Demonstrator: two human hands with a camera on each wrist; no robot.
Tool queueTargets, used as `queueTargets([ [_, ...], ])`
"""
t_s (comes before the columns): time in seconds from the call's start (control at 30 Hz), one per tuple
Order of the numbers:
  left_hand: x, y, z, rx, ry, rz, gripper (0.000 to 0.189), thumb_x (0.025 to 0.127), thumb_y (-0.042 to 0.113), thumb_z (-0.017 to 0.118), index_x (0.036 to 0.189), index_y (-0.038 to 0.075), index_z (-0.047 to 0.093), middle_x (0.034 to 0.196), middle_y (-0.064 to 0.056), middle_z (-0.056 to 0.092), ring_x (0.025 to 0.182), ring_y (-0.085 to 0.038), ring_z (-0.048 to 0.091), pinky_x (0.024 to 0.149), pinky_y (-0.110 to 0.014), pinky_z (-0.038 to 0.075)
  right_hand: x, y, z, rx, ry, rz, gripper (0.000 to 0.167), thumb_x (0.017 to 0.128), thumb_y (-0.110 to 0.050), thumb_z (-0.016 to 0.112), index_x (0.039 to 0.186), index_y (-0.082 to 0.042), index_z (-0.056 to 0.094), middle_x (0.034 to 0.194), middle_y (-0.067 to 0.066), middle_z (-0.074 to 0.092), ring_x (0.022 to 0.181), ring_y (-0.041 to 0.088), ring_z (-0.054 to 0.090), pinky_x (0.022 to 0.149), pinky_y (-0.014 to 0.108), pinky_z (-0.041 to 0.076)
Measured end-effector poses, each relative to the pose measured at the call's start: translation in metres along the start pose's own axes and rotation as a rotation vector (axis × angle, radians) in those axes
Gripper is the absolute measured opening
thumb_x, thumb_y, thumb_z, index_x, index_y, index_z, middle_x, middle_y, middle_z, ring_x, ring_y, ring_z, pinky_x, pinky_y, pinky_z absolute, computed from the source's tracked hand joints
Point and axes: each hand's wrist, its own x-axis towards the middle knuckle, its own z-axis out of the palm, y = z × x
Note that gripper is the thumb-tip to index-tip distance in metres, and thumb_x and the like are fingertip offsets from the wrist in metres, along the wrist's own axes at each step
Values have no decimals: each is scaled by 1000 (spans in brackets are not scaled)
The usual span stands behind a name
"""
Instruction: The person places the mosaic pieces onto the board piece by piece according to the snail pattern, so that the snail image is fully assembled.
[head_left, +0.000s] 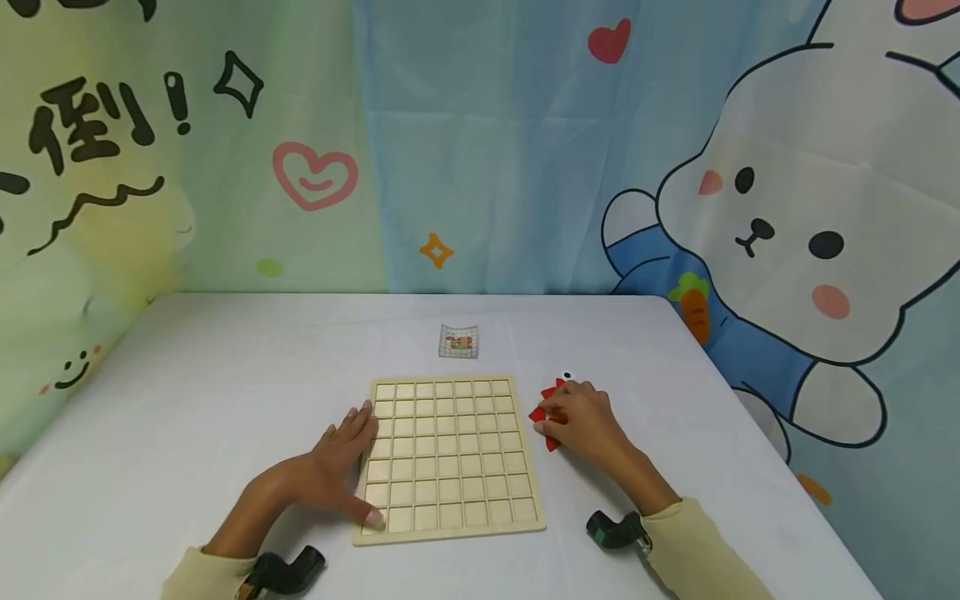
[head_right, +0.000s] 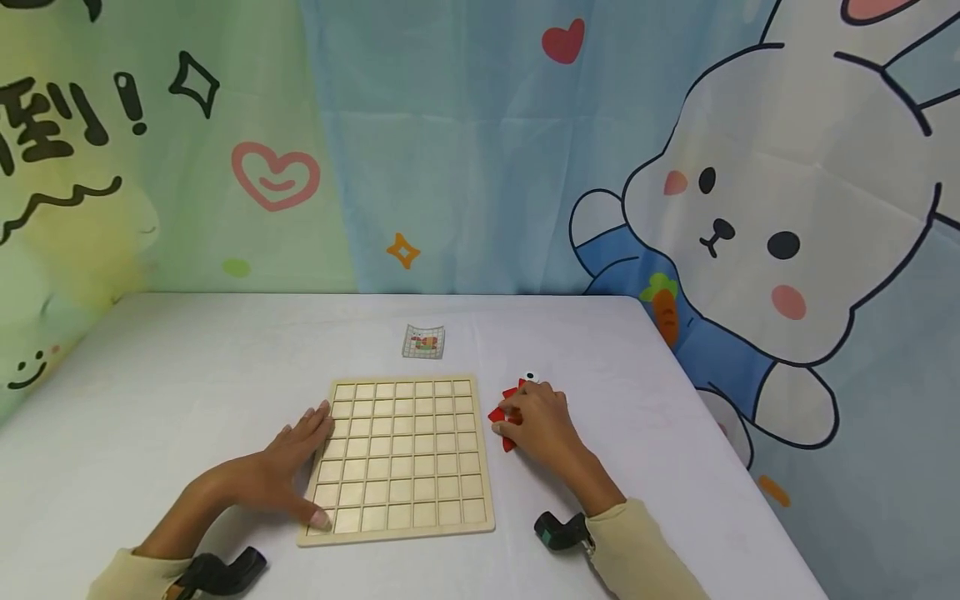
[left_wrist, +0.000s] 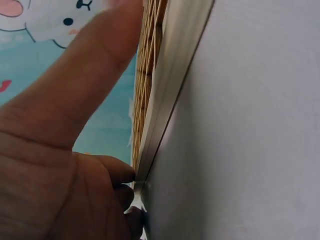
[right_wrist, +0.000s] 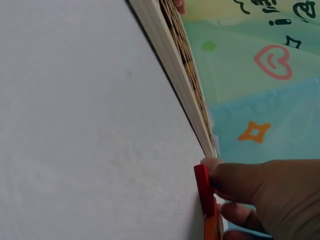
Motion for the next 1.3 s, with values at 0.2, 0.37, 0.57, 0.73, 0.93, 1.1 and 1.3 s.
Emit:
queueTargets([
  [0.2,-1,1,0,18,-3,-10,130,68,55,83,150,-13,8,157,-30,-3,143,-47,-4,108,-66,4,2,1,2,127,-14,-104,25,84,-7,75,108,-1,73,113,16,64,111,37,52,94,54,41],
  [0.37,-1,0,0,15,-8,-15,129,69,56,82,150,-13,7,157,-30,-3,143,-47,-5,109,-65,3,5,1,5,138,-5,-125,25,87,-4,72,111,-2,73,110,12,66,108,32,55,91,49,44],
  [0.57,0,0,1,13,-10,-8,127,71,55,81,150,-13,8,157,-30,-3,143,-46,-5,109,-65,2,7,0,7,139,-9,-115,25,88,-5,71,113,-3,72,106,7,66,103,26,57,86,44,49],
  [0.73,0,2,0,10,-15,-25,126,71,55,81,150,-12,8,157,-30,-2,144,-45,-6,110,-64,2,9,-3,6,153,-30,-83,30,87,-9,73,116,-4,71,108,7,66,103,25,56,85,42,49],
  [0.93,0,3,-1,9,-19,-34,125,72,55,80,150,-12,9,157,-29,-2,144,-45,-6,110,-63,2,13,-4,7,153,-35,-68,28,88,-8,72,116,-3,71,108,8,67,105,26,55,87,44,48],
  [1.1,0,1,-1,8,-19,-30,124,73,55,80,151,-11,8,158,-28,-3,144,-44,-6,110,-63,2,15,-6,9,147,-32,-63,31,88,-10,73,118,-2,70,108,9,64,102,27,54,85,43,46],
  [1.3,-1,2,-1,-2,-19,-33,125,73,54,80,151,-11,8,158,-28,-4,144,-44,-7,110,-63,1,21,-7,11,133,-41,-45,25,88,-12,73,111,-3,73,106,11,61,96,28,52,81,42,42],
])
